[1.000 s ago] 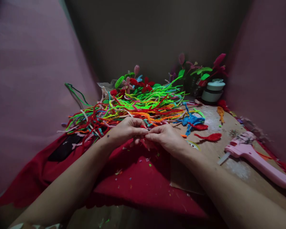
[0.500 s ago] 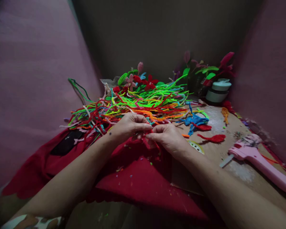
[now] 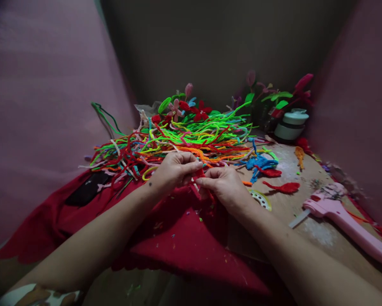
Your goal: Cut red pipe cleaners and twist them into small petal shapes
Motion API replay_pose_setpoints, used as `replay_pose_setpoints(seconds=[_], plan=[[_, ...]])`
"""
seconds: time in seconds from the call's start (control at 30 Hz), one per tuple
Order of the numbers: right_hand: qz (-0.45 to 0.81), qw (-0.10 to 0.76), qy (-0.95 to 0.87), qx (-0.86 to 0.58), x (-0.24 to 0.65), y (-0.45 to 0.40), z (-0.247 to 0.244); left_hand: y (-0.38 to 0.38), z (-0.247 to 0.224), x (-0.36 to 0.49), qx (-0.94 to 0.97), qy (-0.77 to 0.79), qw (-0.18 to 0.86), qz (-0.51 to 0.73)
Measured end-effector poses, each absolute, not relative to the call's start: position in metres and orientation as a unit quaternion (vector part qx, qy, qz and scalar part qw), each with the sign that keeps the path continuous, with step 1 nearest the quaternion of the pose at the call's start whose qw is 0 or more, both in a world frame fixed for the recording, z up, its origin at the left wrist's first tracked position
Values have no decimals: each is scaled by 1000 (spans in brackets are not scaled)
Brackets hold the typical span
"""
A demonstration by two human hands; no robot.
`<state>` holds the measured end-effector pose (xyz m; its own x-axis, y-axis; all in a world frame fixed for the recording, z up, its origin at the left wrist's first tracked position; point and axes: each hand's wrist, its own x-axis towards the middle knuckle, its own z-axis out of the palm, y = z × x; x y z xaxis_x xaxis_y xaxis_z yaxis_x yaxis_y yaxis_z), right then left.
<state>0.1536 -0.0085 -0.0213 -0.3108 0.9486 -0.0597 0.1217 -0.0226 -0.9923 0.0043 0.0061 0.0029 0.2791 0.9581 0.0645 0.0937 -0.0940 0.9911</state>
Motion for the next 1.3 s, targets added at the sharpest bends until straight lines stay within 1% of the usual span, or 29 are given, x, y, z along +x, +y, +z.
replay_pose_setpoints(seconds=[0.13,0.23,0.33,0.4,0.47,0.53,0.63,0.7,0.77,0.8,0.93,0.97,1.03,1.17,1.3], plan=[[582,361,-584,-437,156,-9,-23,11,6,-5,676,372,519,368],[575,361,-589,-438,156,-10,-21,11,8,-9,700,390,493,339],[551,344,-602,-464,154,-13,-18,10,8,-8,749,430,384,326],[534,338,-609,-479,153,-14,-17,10,8,-6,789,436,291,321],[529,341,-611,-480,153,-14,-18,10,8,-6,815,430,228,313],[546,344,-609,-461,153,-14,-20,11,8,-7,828,428,201,301],[578,342,-598,-436,153,-12,-25,12,8,-10,838,426,192,283],[580,338,-602,-433,154,-10,-26,12,9,-11,838,423,203,279],[567,337,-614,-434,154,-10,-26,12,9,-12,823,426,241,287],[561,339,-618,-434,155,-10,-25,12,9,-13,807,429,279,295],[548,370,-606,-442,156,-11,-23,13,5,-11,701,404,498,312],[547,377,-600,-445,156,-11,-24,12,4,-10,678,397,530,318],[550,388,-588,-449,155,-11,-25,11,2,-5,649,402,546,347],[578,410,-559,-431,154,-9,-27,7,3,4,625,427,510,409],[633,476,-461,-400,154,-5,-29,9,8,0,609,433,518,416]])
